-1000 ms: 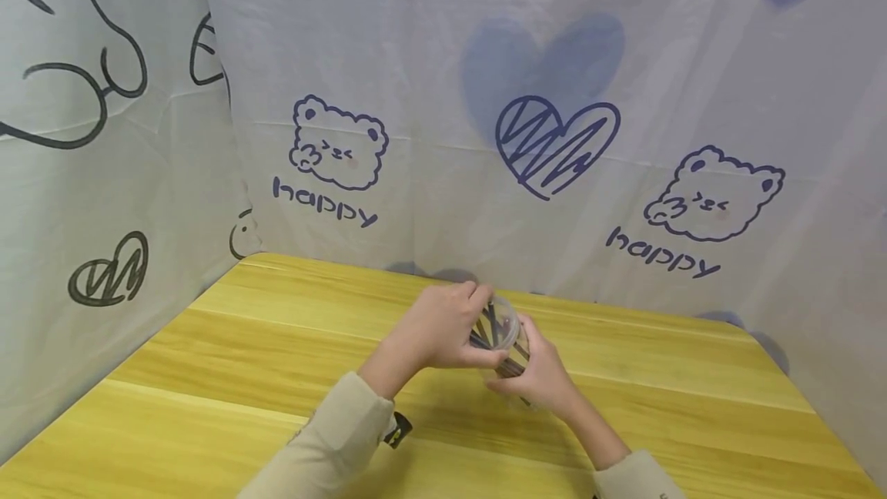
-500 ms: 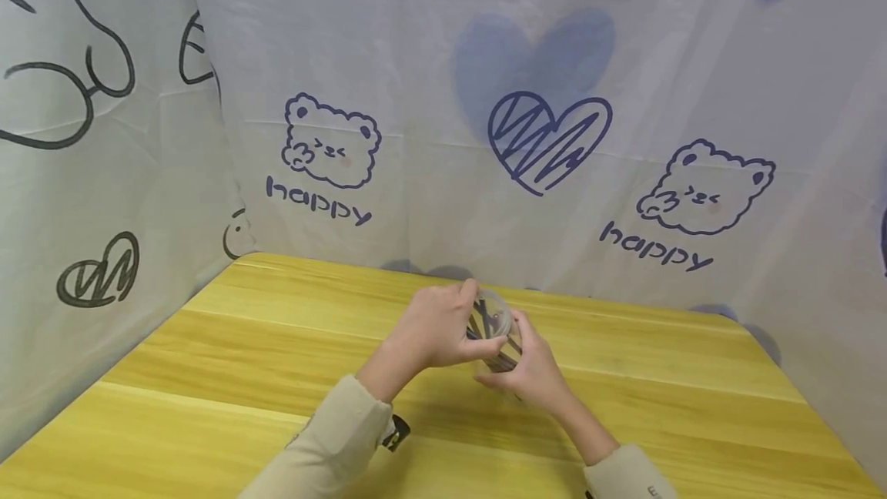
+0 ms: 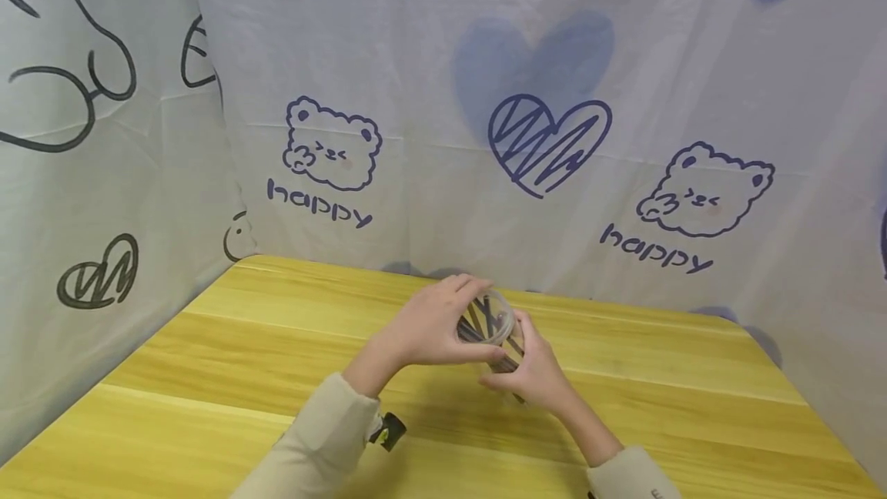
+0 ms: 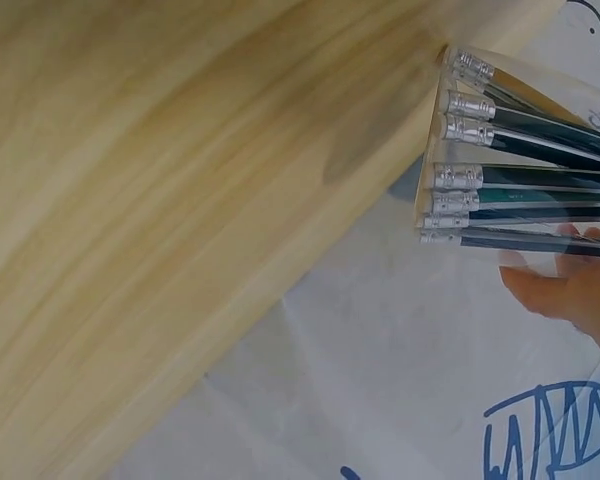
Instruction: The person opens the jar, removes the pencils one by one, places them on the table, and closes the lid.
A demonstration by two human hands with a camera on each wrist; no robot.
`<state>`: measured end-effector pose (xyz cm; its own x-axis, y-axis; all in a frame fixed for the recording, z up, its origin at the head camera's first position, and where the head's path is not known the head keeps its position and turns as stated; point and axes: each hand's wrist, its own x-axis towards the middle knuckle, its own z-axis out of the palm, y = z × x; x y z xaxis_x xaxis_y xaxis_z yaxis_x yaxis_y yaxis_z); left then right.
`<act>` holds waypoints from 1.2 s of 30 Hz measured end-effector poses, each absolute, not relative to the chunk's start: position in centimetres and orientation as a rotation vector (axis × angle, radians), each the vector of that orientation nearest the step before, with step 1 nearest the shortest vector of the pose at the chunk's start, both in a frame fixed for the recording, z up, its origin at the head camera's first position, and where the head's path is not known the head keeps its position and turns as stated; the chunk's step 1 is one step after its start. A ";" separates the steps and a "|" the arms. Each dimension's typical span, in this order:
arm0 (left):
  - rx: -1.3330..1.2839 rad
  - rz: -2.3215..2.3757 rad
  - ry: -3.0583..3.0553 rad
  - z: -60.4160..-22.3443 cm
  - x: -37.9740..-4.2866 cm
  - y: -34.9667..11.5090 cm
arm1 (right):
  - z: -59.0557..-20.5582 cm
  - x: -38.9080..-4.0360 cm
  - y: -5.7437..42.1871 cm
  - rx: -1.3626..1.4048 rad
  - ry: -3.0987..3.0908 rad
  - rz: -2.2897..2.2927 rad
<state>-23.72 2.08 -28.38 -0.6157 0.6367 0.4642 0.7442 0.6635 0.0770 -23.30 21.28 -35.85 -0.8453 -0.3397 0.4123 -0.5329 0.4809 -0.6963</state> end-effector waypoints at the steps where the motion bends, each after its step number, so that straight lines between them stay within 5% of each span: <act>1: -1.114 -0.383 -2.483 -28.3 -23.7 1.9 | -35.9 -23.3 21.3 0.745 -2.509 1.292; 16: -1.209 -0.465 -2.565 -27.8 -23.8 1.0 | -35.6 -23.3 21.0 0.695 -2.537 1.228; 36: -0.832 -0.501 -2.459 -29.1 -23.7 2.8 | -35.8 -23.2 21.1 0.663 -2.554 1.203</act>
<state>-23.69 2.84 -29.11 -0.6928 0.4592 0.5561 0.6402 0.7465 0.1812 -23.20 21.13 -35.79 -0.8679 -0.2976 0.3976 -0.4961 0.5576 -0.6656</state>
